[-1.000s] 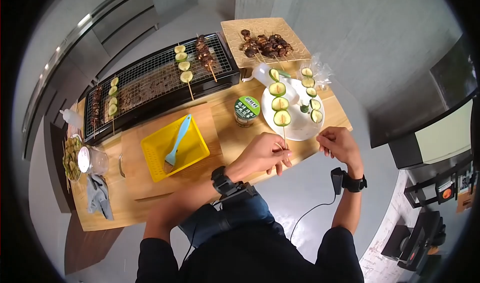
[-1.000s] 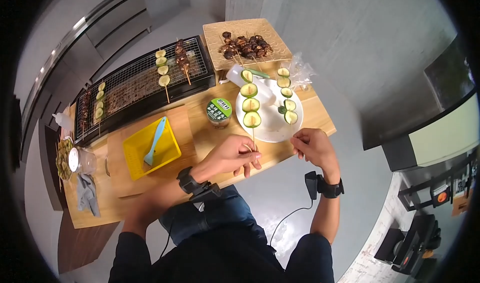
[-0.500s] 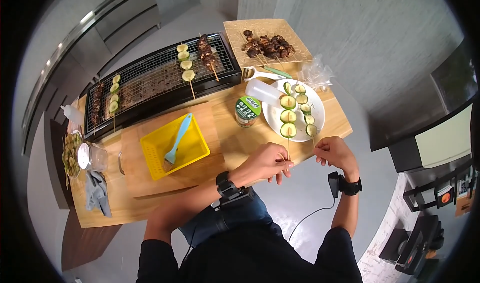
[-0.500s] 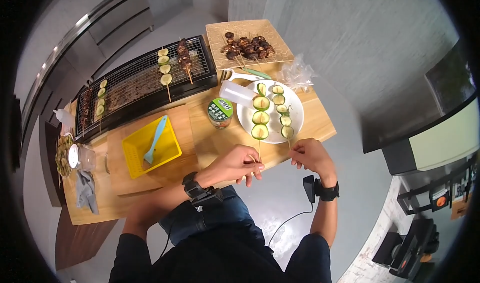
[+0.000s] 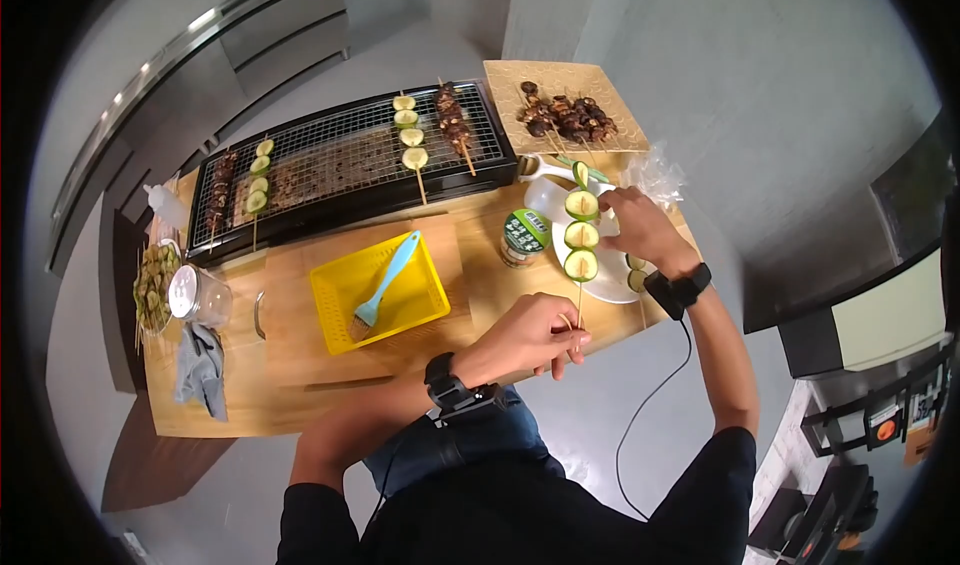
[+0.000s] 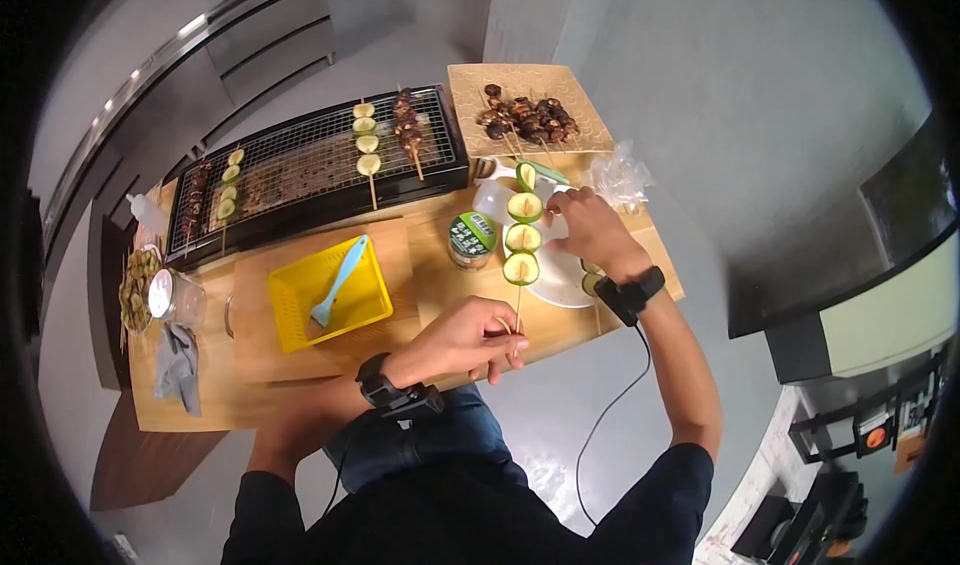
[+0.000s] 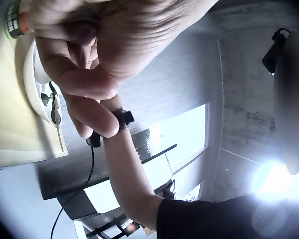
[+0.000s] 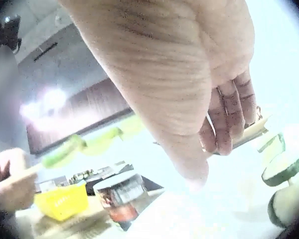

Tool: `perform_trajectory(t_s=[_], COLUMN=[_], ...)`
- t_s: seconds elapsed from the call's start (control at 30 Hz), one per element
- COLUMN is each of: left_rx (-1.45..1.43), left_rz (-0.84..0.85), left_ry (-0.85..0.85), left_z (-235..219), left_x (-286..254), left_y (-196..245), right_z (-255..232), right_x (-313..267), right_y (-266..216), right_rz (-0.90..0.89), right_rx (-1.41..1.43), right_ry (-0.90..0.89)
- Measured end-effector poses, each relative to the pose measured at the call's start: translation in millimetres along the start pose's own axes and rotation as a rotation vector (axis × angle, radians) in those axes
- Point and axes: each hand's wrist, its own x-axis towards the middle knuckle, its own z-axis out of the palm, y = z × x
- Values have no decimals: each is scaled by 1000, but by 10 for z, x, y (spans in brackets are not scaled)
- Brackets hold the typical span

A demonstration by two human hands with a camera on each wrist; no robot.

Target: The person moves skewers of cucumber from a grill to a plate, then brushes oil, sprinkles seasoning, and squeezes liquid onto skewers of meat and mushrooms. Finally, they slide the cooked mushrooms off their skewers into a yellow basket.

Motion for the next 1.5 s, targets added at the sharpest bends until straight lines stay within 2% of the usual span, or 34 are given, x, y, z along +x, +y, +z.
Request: perform_trajectory(t_s=[0.07,0.13,0.2,0.33,0.43,0.5,0.53,0.63,0.67,0.8,0.87,0.97,1.1,1.17,1.3,1.5], left_rx=[25,31,43,34,22,14,23,19,6,8,13,9,-24,-28,0,-71], left_rz=[61,36,13,-14,-20,-31,-44,-84,-114,-113,-105,-81,-116,-139,-136,-145], left_ry=[66,65,57,35,3,-11,-21,-54,-76,-62,-36,-25,-29,10,-2,-51], left_z=[-16,-44,-67,-65,-30,-3,7,45,49,63,76,107,146,157,220,370], left_x=[-121,-219,-293,-364,-312,-263,-238,-124,-94,3,66,168,345,401,490,784], left_y=[44,47,75,93,23,-40,-59,-129,-146,-142,-123,-198,-274,-293,-304,-473], right_z=[109,121,8,-307,-594,-802,-841,-954,-971,-899,-897,-984,-679,-519,-333,-291], right_x=[125,207,330,670,1000,1191,1266,1408,1420,1527,1579,1534,1582,1616,1686,1647], right_y=[10,-9,-32,21,50,-66,-86,-282,-309,-415,-472,-544,-577,-703,-635,-637], right_rz=[36,81,143,164,70,14,-74,-132,-200,-200,-142,-195,-154,-157,-254,-303], right_rx=[1,1,141,159,75,-64,-99,-191,-193,-322,-417,-405,-444,-547,-495,-496], right_ry=[-54,-114,-90,-27,-28,-193,-196,-222,-185,-212,-302,-269,-293,-419,-372,-279])
